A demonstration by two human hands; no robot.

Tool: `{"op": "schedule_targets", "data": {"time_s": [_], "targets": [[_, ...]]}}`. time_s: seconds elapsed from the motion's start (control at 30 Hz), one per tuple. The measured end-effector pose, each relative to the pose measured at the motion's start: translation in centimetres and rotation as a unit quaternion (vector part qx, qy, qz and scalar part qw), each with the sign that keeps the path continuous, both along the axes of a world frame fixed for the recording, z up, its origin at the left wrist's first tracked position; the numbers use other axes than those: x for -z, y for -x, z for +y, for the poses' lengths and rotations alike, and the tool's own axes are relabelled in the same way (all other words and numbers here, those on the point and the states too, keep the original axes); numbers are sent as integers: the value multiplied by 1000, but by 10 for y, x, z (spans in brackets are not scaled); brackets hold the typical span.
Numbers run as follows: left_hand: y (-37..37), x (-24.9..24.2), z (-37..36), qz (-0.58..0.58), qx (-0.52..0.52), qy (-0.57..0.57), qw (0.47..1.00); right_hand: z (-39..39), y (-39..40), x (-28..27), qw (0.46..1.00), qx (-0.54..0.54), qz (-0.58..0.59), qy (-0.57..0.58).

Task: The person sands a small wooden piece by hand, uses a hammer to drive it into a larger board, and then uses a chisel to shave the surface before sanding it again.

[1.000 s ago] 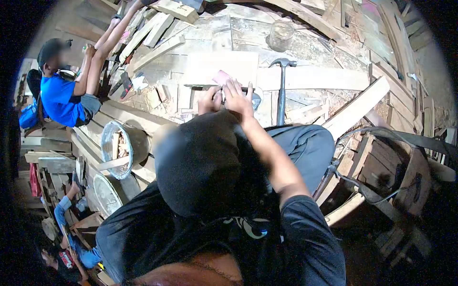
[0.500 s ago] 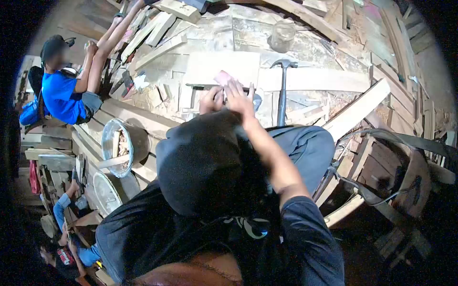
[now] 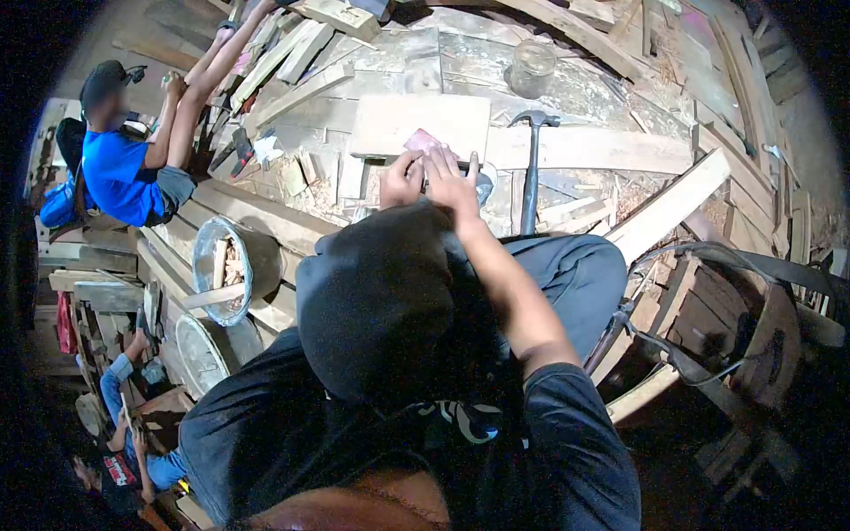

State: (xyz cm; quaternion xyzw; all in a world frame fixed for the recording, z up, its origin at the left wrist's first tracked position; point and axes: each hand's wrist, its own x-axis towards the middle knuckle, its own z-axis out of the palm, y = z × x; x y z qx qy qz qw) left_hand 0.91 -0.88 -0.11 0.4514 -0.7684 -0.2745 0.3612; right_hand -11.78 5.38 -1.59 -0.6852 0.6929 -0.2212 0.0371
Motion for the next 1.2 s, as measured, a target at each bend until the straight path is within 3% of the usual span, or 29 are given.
{"op": "schedule_targets", "data": {"time_s": [0.07, 0.13, 0.2, 0.33, 0.47, 0.5, 0.6, 0.63, 0.73, 0.8, 0.97, 1.2], "targets": [[-7, 13, 3, -15, -3, -23, 1000, -2, 4, 9, 1000, -1, 21, 11], [-1, 9, -1, 22, 12, 27, 999, -1, 5, -4, 998, -5, 19, -56], [5, 4, -5, 2, -4, 39, 999, -3, 1, 2, 1000, 11, 9, 21], [-4, 4, 7, 32, 2, -21, 999, -2, 3, 6, 1000, 6, 21, 7], [5, -3, -1, 21, -1, 23, 1000, -2, 2, 7, 1000, 10, 14, 16], [5, -7, -3, -9, -7, -32, 999, -2, 2, 9, 1000, 8, 14, 24], [-3, -6, 7, 43, -1, -59, 997, 0, 3, 7, 1000, 3, 9, 21], [-5, -9, 12, 2, 6, -10, 1000, 0, 3, 4, 1000, 1, 4, -21], [8, -8, 2, 61, -6, 66, 996, 1, 2, -6, 999, 0, 18, -38], [5, -17, 1, -14, -9, -49, 999, -1, 3, -7, 999, -2, -19, -38], [-2, -5, 7, 60, 23, 41, 997, -1, 4, -5, 999, -1, 9, -43], [-2, -1, 7, -1, -14, -37, 999, -3, 4, 9, 1000, 3, 24, -10]]}}
